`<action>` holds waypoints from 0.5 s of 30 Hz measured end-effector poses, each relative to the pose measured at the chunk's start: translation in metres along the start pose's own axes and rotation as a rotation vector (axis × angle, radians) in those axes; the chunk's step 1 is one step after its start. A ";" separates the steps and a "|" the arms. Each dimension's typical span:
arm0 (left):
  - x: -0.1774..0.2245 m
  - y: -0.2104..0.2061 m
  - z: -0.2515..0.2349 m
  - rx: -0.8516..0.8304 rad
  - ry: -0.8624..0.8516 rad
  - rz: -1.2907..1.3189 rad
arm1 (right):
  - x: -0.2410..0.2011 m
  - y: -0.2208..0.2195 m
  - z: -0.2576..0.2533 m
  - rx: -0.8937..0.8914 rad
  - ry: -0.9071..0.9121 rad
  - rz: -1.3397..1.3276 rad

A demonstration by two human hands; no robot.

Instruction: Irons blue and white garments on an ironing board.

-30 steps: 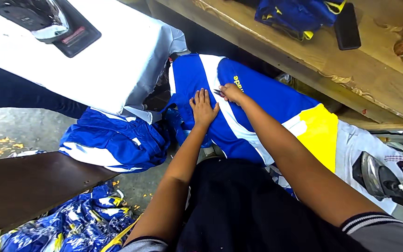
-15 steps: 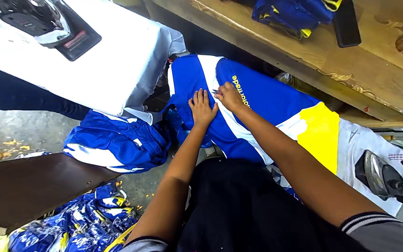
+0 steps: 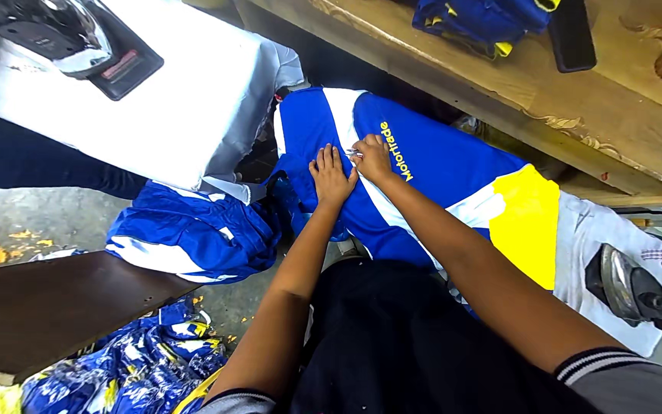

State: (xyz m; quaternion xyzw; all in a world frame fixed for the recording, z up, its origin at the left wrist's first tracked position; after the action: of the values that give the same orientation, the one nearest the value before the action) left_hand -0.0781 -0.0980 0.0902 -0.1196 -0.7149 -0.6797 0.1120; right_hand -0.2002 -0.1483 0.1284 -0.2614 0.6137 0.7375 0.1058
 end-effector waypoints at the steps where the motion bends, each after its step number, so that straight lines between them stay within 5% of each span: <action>1: 0.000 0.000 0.000 0.001 0.000 0.003 | 0.000 0.000 0.000 -0.009 -0.012 -0.005; 15: 0.000 0.000 0.001 0.031 -0.011 0.007 | -0.005 0.002 -0.008 -0.054 -0.112 -0.046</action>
State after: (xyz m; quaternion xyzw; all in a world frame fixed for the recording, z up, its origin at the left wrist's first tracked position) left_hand -0.0782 -0.0972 0.0907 -0.1241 -0.7254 -0.6676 0.1122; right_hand -0.1944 -0.1558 0.1318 -0.2363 0.5806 0.7646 0.1499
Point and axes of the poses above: each hand's wrist, its own z-axis away from the middle knuckle, its own y-axis out of the back of the hand, x = y × z, the point moved 3 cm from there along -z, towards the middle knuckle, and after that the axes turned 2 degrees about -z, right-handed, at the moved point
